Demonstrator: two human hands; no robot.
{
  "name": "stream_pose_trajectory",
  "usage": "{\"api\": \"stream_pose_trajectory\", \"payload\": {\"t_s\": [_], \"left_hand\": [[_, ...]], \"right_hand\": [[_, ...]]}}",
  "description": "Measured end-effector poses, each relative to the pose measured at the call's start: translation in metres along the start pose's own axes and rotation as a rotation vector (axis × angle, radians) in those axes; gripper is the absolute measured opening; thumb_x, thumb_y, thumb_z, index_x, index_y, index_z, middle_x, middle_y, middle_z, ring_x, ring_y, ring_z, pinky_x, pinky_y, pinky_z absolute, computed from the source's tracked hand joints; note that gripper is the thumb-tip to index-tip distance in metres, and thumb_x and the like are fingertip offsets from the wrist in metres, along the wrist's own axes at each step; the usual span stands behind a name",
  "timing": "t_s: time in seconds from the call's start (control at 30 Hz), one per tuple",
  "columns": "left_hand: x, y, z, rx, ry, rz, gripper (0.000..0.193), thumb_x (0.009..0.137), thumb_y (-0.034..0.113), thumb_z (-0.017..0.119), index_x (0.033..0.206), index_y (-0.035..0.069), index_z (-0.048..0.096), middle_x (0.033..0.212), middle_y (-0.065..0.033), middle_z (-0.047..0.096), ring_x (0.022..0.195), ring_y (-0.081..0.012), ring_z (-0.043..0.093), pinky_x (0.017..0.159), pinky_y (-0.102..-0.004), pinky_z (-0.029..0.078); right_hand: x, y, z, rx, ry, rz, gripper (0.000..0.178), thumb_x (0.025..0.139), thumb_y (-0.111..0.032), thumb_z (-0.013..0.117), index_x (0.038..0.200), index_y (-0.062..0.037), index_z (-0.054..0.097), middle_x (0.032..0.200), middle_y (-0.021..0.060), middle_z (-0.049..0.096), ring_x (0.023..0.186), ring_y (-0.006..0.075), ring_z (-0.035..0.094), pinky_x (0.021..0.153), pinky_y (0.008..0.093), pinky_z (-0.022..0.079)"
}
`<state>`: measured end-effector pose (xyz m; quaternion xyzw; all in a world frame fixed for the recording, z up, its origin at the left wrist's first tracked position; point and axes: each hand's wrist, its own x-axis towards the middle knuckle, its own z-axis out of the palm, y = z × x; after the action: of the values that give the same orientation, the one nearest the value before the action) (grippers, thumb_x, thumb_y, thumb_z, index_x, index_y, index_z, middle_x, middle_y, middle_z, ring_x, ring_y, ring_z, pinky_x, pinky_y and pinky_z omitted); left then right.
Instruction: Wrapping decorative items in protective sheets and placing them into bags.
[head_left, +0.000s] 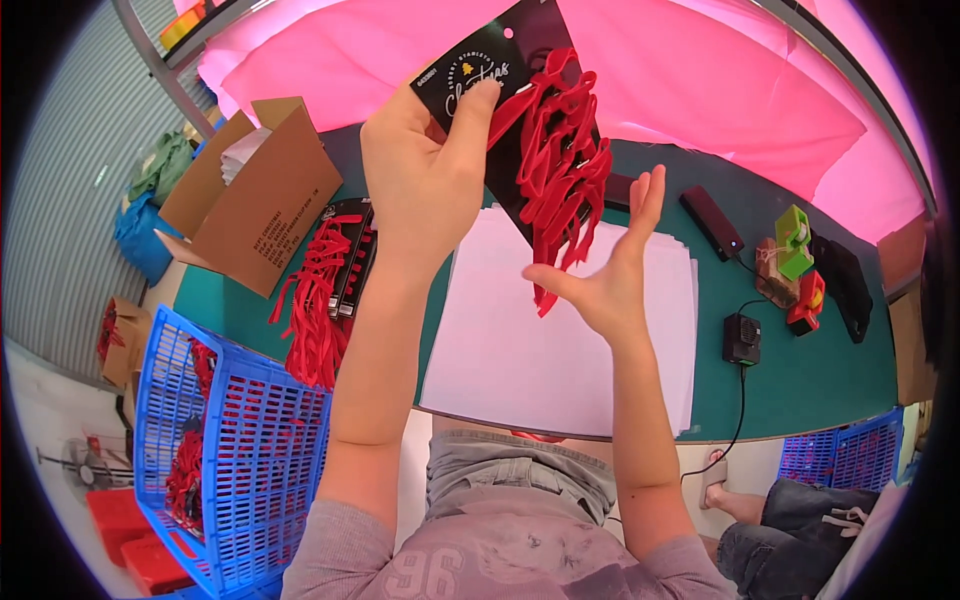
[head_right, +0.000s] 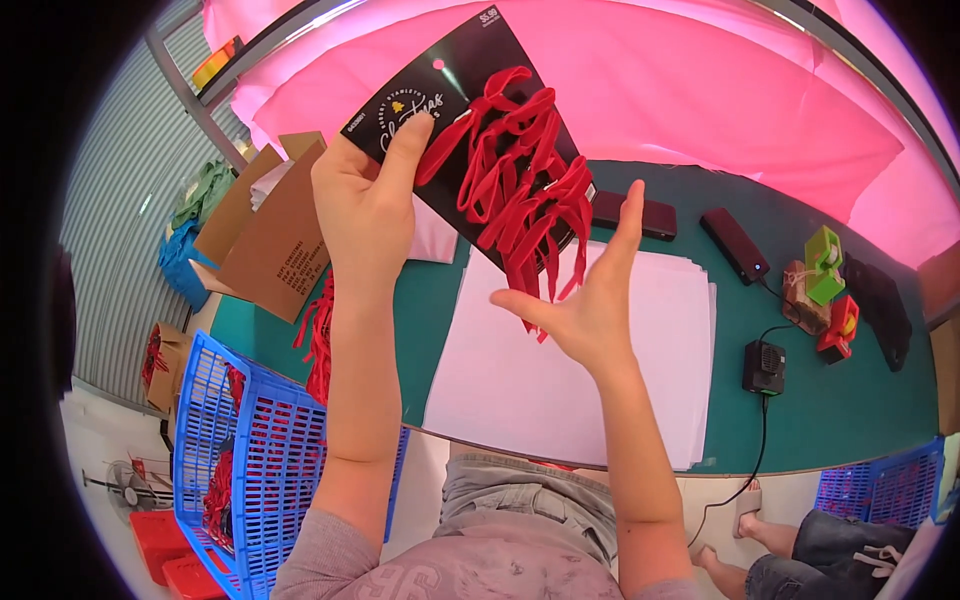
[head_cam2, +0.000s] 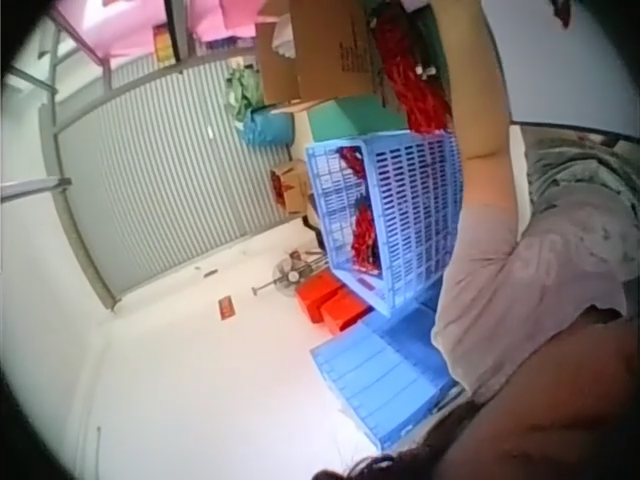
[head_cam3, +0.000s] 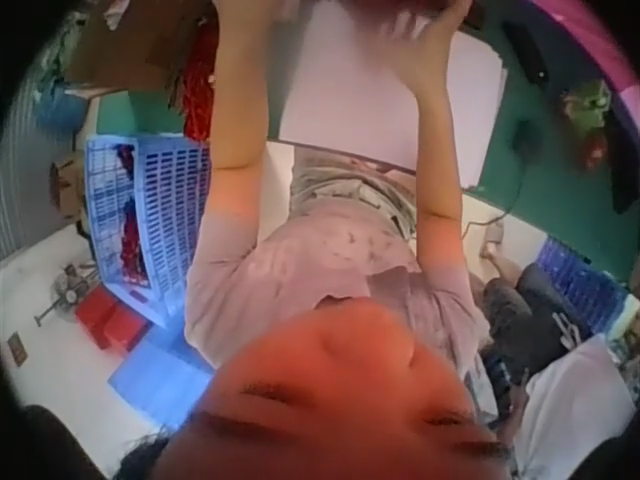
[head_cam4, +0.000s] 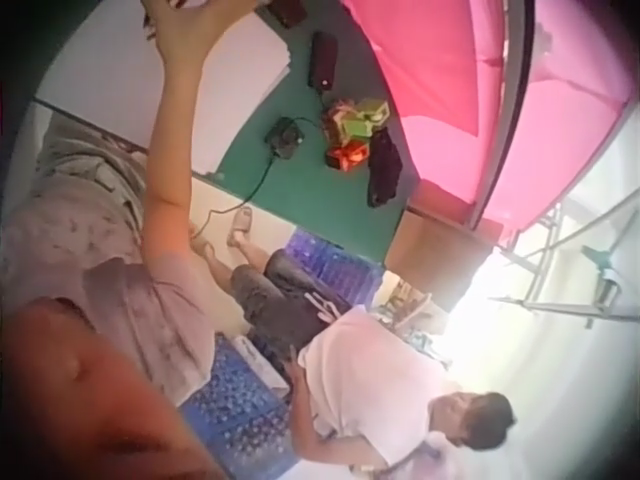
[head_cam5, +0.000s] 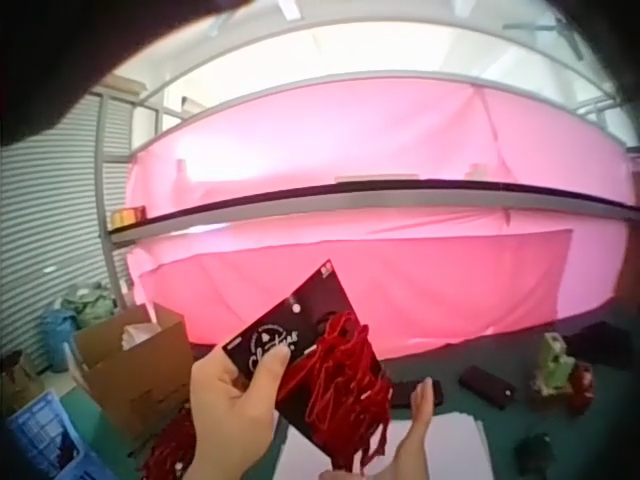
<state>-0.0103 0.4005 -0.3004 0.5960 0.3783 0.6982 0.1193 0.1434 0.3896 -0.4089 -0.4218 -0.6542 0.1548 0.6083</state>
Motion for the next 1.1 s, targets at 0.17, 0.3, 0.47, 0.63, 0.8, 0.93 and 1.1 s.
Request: {"api": "stream_pose_trajectory", "payload": {"t_s": [0.17,0.3,0.47,0.63,0.8,0.93,1.1], "left_hand": [[-0.002,0.003,0.0,0.026,-0.064,0.002,0.017,0.088,0.009,0.065,0.093,-0.006,0.067,0.084,-0.0097,0.071,0.069,-0.0101,0.062,0.061,-0.0188,0.048],[-0.001,0.001,-0.006,0.037,-0.125,-0.026,0.016,0.088,0.009,0.066,0.092,-0.006,0.066,0.084,-0.0097,0.071,0.069,-0.0101,0.062,0.06,-0.0191,0.048],[0.0,0.001,-0.01,-0.041,-0.07,-0.094,0.016,0.088,0.008,0.066,0.092,-0.007,0.066,0.083,-0.01,0.07,0.069,-0.011,0.062,0.06,-0.0195,0.048],[-0.001,-0.009,-0.011,-0.122,0.04,-0.1,0.013,0.087,0.009,0.064,0.09,-0.003,0.067,0.075,-0.0057,0.067,0.061,-0.008,0.056,0.054,-0.0195,0.042],[-0.009,-0.029,-0.019,-0.294,0.073,-0.326,0.013,0.087,0.009,0.065,0.092,-0.003,0.067,0.077,-0.0053,0.067,0.063,-0.0081,0.056,0.056,-0.0181,0.043],[-0.032,-0.04,-0.02,-0.428,0.074,-0.535,0.014,0.086,0.008,0.066,0.095,-0.002,0.066,0.077,-0.0039,0.066,0.062,-0.0084,0.056,0.057,-0.0175,0.043],[-0.097,-0.084,-0.048,-0.387,-0.295,-0.757,0.023,0.081,0.004,0.069,0.103,0.001,0.065,0.076,-0.0017,0.064,0.063,-0.0088,0.057,0.058,-0.0179,0.044]], "right_hand": [[0.006,-0.004,0.01,-0.028,0.025,0.019,0.119,0.064,-0.009,0.083,0.152,-0.0088,0.002,0.14,0.0228,0.041,0.129,0.0348,0.041,0.11,0.0458,0.03],[0.004,0.02,0.001,0.284,-0.087,0.176,0.119,0.065,-0.003,0.08,0.151,-0.0084,-0.001,0.142,0.0231,0.039,0.128,0.0341,0.043,0.109,0.0448,0.031],[0.001,0.013,0.0,0.462,-0.037,0.167,0.104,0.071,0.004,0.071,0.151,-0.0071,0.005,0.133,0.0218,0.05,0.117,0.0314,0.055,0.1,0.0385,0.043],[0.006,0.018,-0.012,0.765,-0.15,0.482,0.089,0.076,0.003,0.07,0.148,-0.0003,0.018,0.109,0.0177,0.062,0.082,0.0197,0.063,0.065,0.023,0.051],[0.006,0.028,-0.031,0.827,-0.196,0.628,0.066,0.081,0.005,0.064,0.141,0.0016,0.036,0.088,0.0083,0.065,0.059,0.0078,0.051,0.048,0.0148,0.034],[0.01,0.036,-0.06,0.738,-0.296,0.699,0.05,0.082,0.005,0.059,0.131,0.0017,0.051,0.086,0.0032,0.063,0.055,0.0028,0.039,0.047,0.0145,0.027],[0.02,0.033,-0.126,0.18,-0.557,0.706,0.037,0.079,0.003,0.06,0.116,0.0016,0.062,0.081,0.0,0.064,0.059,0.0028,0.042,0.053,0.0163,0.034]]}}
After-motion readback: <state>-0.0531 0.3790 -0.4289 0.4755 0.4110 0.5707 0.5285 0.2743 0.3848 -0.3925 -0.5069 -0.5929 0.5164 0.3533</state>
